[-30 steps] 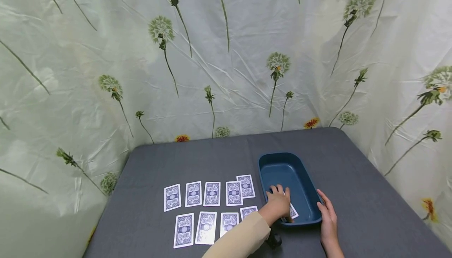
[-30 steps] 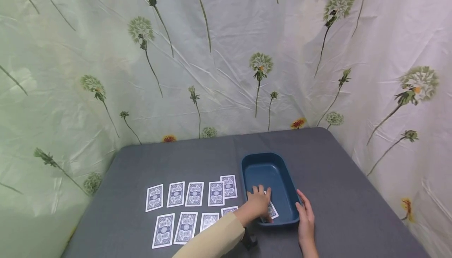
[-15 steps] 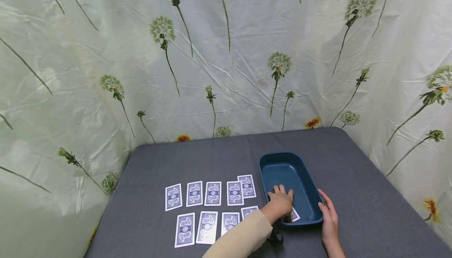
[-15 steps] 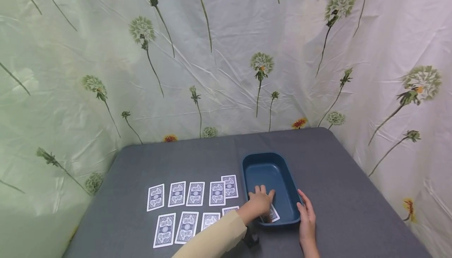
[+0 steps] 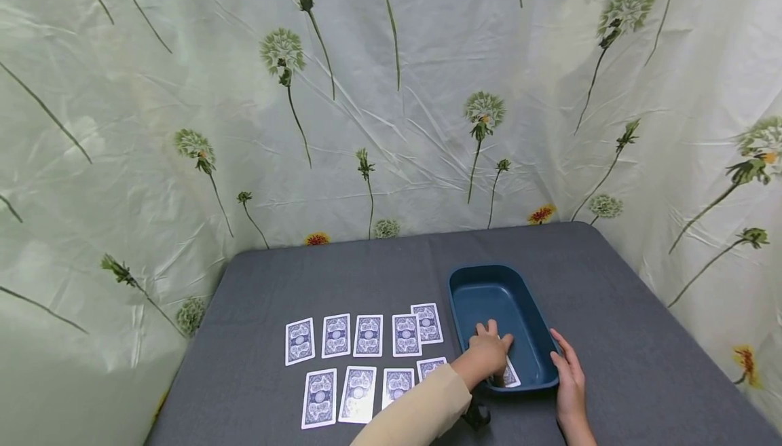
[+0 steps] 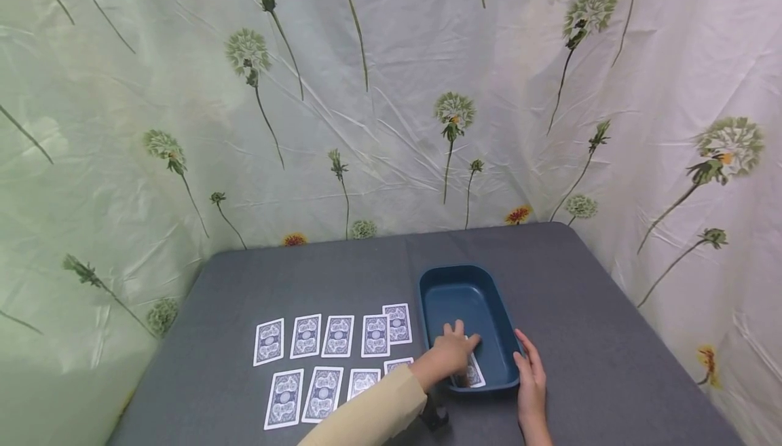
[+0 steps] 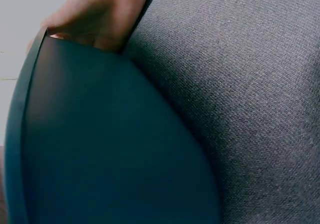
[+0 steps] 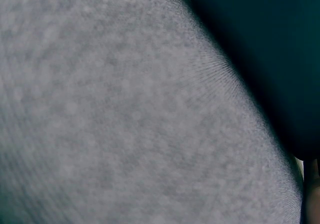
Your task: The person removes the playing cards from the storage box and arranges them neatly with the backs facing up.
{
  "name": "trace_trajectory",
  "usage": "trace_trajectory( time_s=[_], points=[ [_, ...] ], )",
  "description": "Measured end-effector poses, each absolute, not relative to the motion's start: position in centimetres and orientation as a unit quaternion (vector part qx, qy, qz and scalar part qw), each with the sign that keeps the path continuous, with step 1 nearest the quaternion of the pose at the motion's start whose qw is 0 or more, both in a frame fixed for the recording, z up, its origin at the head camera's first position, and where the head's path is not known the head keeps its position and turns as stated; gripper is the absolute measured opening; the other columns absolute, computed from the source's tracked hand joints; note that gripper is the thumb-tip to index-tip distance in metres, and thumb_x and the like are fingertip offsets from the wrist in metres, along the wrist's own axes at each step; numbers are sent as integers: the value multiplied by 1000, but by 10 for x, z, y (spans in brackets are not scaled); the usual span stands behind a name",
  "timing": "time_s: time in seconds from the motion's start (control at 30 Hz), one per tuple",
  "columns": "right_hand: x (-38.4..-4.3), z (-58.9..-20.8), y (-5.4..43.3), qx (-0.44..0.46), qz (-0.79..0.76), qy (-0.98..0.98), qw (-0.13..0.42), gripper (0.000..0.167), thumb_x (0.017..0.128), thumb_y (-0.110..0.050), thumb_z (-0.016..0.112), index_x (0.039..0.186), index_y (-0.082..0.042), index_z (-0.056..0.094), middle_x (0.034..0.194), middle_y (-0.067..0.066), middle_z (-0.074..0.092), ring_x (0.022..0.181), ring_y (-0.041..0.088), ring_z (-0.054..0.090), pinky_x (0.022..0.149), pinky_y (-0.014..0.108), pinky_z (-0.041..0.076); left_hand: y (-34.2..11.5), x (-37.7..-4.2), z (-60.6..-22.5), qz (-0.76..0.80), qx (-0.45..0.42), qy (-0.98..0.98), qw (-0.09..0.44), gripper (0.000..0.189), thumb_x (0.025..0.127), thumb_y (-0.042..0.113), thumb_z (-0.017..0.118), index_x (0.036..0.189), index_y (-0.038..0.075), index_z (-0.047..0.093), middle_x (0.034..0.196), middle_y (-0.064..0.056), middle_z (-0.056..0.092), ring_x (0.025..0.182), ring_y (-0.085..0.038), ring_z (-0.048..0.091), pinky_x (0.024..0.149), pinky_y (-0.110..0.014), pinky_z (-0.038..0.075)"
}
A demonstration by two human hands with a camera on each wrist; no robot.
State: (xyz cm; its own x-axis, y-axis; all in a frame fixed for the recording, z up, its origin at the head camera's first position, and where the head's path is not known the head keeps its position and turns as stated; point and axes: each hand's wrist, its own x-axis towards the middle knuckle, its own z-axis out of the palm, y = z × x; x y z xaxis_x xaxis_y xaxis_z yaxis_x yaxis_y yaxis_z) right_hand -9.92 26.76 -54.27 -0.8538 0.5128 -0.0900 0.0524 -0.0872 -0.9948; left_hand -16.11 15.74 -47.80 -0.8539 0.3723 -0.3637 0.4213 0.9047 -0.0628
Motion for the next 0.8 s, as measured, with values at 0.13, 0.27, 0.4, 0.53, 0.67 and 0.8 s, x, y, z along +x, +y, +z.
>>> trace_trajectory(
  time_s=[0.13, 0.27, 0.4, 0.53, 0.67, 0.8],
  points=[
    [-99, -542, 267, -219, 703, -657, 160, 45, 98, -26, 36, 140, -12, 32, 134, -18, 35, 132, 0, 18, 109, 27, 8, 154, -158, -478, -72, 249, 953, 155, 57, 73, 37, 73, 121, 42, 43, 117, 8, 35, 98, -12, 37, 64, -22, 43],
    [-99, -541, 266, -226, 701, -656, 163, 45, 97, -27, 36, 140, -12, 34, 137, -15, 35, 131, 2, 19, 110, 30, 8, 150, -154, -480, -56, 272, 951, 136, 60, 69, 52, 72, 119, 34, 43, 117, 7, 37, 99, -11, 38, 66, -22, 45],
    [-99, -540, 265, -231, 698, -657, 168, 45, 97, -27, 36, 139, -11, 35, 139, -13, 34, 131, 3, 19, 111, 34, 7, 149, -151, -483, -42, 265, 957, 111, 68, 64, 58, 72, 117, 28, 42, 119, 5, 39, 99, -11, 41, 70, -20, 46],
    [-99, -539, 265, -231, 698, -657, 166, 44, 97, -27, 36, 139, -13, 35, 142, -11, 33, 132, 2, 18, 111, 36, 6, 148, -150, -486, -45, 254, 961, 99, 70, 64, 58, 72, 117, 25, 41, 123, 3, 40, 102, -12, 44, 73, -20, 47],
    [-99, -539, 266, -232, 698, -658, 164, 44, 97, -27, 35, 139, -13, 35, 141, -12, 33, 131, 2, 19, 111, 33, 7, 145, -152, -487, -29, 266, 959, 96, 70, 65, 57, 72, 118, 24, 41, 123, 2, 40, 104, -12, 44, 75, -21, 48],
    [-99, -540, 266, -237, 696, -659, 158, 44, 97, -27, 35, 140, -15, 35, 141, -13, 32, 132, 3, 19, 111, 34, 7, 138, -157, -477, 18, 296, 950, 96, 71, 65, 51, 75, 123, 26, 41, 121, 3, 40, 103, -11, 42, 74, -23, 49]
  ],
)
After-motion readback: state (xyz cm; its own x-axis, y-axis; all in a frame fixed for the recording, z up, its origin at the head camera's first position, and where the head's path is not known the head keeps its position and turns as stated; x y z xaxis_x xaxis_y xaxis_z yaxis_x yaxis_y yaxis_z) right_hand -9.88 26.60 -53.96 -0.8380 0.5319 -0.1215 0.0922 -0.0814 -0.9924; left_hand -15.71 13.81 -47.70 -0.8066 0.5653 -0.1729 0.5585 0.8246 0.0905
